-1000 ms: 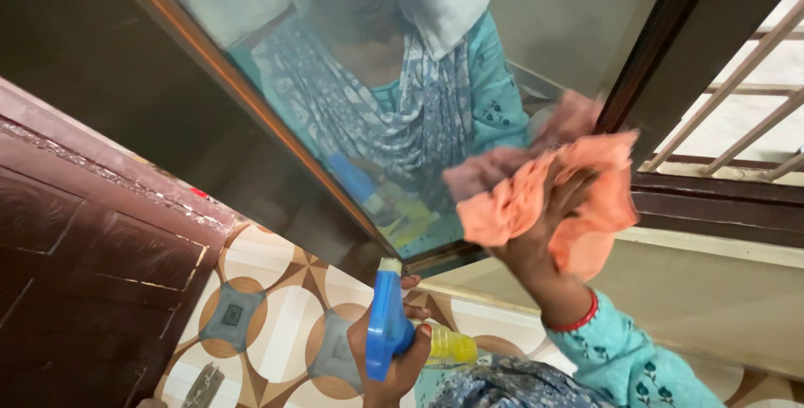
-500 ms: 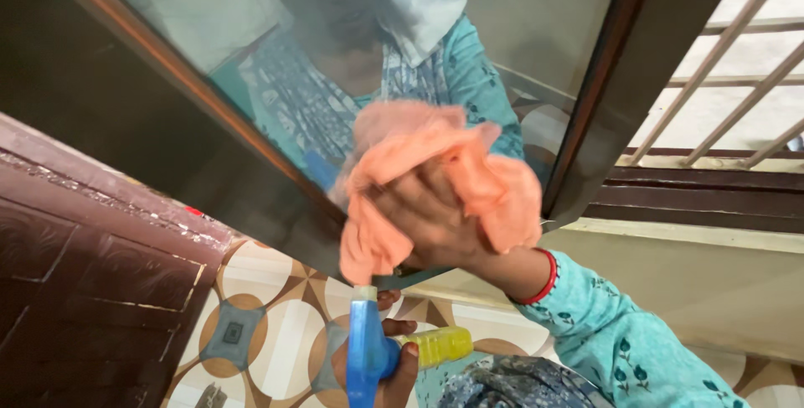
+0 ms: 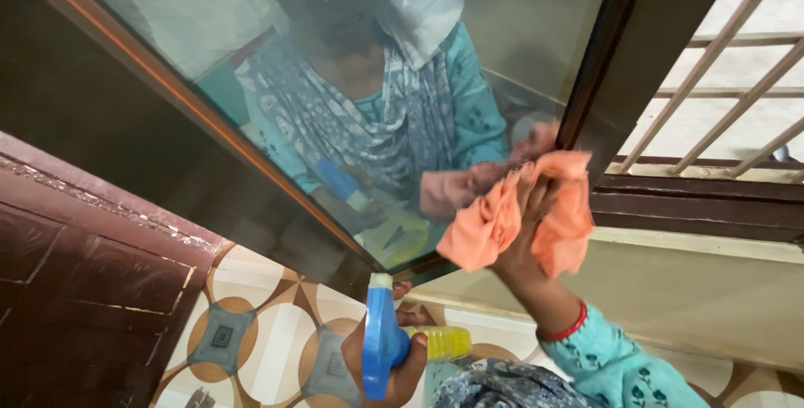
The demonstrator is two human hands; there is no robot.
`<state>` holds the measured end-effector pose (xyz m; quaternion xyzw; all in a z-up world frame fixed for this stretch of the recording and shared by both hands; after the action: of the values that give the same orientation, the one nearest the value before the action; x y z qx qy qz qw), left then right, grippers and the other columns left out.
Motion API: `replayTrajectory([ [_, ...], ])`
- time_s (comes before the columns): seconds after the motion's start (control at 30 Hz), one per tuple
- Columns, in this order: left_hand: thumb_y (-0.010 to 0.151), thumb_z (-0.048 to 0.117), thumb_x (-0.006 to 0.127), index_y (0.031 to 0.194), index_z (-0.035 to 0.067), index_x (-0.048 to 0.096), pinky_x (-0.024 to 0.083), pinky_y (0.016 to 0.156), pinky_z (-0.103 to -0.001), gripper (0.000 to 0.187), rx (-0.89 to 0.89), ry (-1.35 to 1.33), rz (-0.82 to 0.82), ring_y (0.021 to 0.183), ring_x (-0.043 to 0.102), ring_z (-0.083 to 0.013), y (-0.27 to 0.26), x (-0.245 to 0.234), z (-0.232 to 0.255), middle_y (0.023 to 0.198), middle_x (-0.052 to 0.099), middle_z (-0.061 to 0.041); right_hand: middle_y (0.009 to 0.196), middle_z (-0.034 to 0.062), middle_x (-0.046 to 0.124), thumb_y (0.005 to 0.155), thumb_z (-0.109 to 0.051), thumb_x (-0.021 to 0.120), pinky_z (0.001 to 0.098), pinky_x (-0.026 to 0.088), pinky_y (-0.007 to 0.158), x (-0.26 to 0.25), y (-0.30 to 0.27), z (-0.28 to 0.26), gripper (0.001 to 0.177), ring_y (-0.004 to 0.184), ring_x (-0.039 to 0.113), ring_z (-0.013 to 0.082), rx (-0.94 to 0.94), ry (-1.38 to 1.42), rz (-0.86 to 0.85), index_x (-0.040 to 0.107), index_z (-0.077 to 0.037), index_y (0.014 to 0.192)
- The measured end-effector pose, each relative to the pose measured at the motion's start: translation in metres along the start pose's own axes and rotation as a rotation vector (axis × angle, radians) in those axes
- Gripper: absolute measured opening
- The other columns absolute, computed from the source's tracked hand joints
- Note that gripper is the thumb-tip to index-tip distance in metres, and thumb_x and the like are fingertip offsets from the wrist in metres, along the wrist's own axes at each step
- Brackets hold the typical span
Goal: The person sprays a cleaning solution onto a mirror and wipes it with an orange cloth. The person repeatedly sprays and wipes the same area of the mirror throughout the clip.
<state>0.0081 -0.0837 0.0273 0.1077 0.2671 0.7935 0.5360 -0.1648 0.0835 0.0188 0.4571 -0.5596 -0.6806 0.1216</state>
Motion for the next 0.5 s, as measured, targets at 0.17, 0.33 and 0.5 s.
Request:
replayTrajectory([
  [0.17,0.084,0.006,0.075,0.123,-0.011,0.062,0.066,0.071,-0.032,0.044,0.078,0.007,0.017,0.084,0.081,-0.0238,-0.003,-0.002,0.0,0.122,0.072,-0.026,0.138,0.0145,0.062,0.089,-0.029,0.068,0.0545,0.041,0.113,0.013,-0.012,-0.049,0.051,0.129,0.055,0.0359,-0.093,0.126,-0.061,0.069,-0.005,0.134],
  [0.33,0.079,0.008,0.078,0.123,-0.01,0.063,0.063,0.068,-0.031,0.05,-0.049,0.132,0.028,0.078,0.082,-0.0213,-0.018,-0.009,-0.011,0.098,0.078,-0.017,0.139,0.0138,0.062,0.089,-0.029,0.068,0.0547,0.041,0.113,0.012,0.03,-0.095,0.051,0.13,0.055,0.0358,-0.28,0.219,-0.062,0.069,-0.006,0.134],
  [0.5,0.078,0.004,0.077,0.126,-0.009,0.061,0.062,0.068,-0.03,0.053,-0.095,0.19,-0.004,0.08,0.082,-0.0202,-0.023,-0.017,-0.021,0.098,0.079,-0.016,0.139,0.0131,0.061,0.088,-0.03,0.068,0.0549,0.04,0.113,-0.009,0.087,-0.079,0.052,0.13,0.055,0.0357,-0.39,0.142,0.004,0.069,-0.007,0.135],
])
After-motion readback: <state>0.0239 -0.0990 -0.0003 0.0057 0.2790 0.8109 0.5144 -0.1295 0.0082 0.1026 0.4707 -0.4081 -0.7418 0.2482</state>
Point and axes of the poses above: each hand's wrist, its own y-axis towards the middle knuckle, its own x-axis out of the palm, z = x × y, the point moved 5 cm from there along y, towards the middle knuckle
